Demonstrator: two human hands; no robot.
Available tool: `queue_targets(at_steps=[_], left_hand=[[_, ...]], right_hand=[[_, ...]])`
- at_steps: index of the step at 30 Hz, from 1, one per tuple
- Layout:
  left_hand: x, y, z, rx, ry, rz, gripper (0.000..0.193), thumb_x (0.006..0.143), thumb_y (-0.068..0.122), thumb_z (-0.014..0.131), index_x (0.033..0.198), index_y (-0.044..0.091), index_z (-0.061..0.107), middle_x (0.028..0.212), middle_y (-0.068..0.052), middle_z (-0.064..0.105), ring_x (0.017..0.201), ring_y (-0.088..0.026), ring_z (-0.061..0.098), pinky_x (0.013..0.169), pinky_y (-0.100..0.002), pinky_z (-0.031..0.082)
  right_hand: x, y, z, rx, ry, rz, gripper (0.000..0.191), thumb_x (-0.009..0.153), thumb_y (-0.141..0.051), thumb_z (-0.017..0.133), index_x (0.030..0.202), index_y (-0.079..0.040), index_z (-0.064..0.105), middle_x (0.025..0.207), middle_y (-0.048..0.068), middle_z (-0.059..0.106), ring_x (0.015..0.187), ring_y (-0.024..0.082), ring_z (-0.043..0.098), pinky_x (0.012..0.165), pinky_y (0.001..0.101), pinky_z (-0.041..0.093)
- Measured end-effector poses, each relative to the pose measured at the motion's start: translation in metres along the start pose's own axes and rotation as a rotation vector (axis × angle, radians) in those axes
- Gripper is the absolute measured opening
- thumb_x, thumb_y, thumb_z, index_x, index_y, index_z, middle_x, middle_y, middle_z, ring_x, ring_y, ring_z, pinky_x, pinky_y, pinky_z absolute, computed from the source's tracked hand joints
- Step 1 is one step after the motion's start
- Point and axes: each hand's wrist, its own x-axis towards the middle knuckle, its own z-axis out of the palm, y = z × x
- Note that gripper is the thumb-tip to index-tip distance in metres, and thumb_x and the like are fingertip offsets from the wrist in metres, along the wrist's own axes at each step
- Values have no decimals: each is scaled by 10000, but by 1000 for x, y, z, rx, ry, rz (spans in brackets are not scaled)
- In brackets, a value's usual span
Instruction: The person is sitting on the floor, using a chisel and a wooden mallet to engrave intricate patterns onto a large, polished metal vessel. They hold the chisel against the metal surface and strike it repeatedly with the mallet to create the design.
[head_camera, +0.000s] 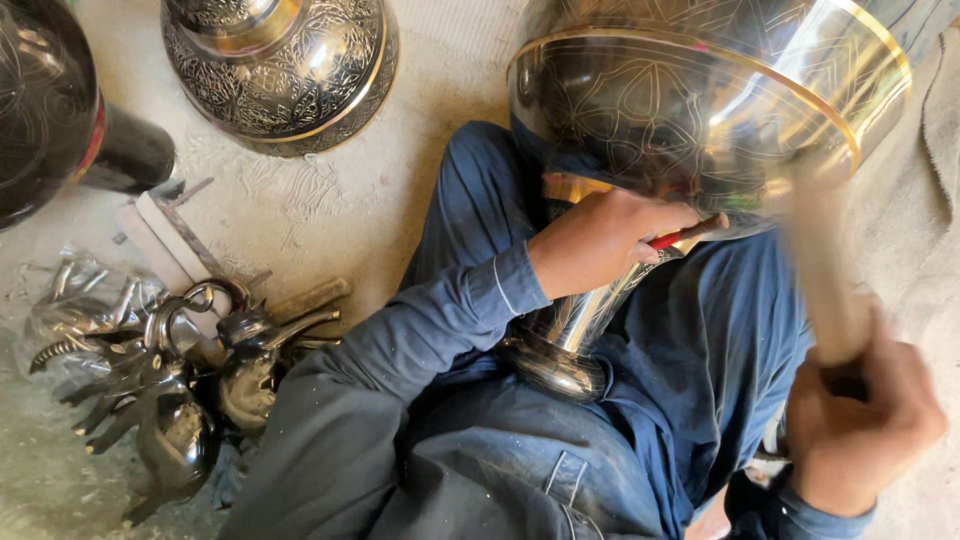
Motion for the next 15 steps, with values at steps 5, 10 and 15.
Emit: queue_targets(at_steps=[5,10,15], left_hand=[[8,-2,-1,10,-23,104,441,794,52,765,1213,74,630,974,-173,700,961,-406,678,792,-486,512],[3,-3,-4,4,-25,77,421,812,59,781,1200,70,618,1006,-165,709,998,-411,677,804,-475,518],[3,-2,-4,39,-65,24,407,806,64,788,1183,66,633,1007,-153,719,999,-402,684,815,-470,525]], right_hand=[[-6,2,12,89,31,48,565,812,154,698,1366,46,714,915,161,644,774,217,640,743,297,497],[-13,4,14,135,46,74,535,834,151,714,1360,56,717,930,165,649,779,218,641,742,295,492],[-14,5,21,153,69,41,534,832,162,714,1359,74,716,961,162,661,814,209,647,766,295,497]])
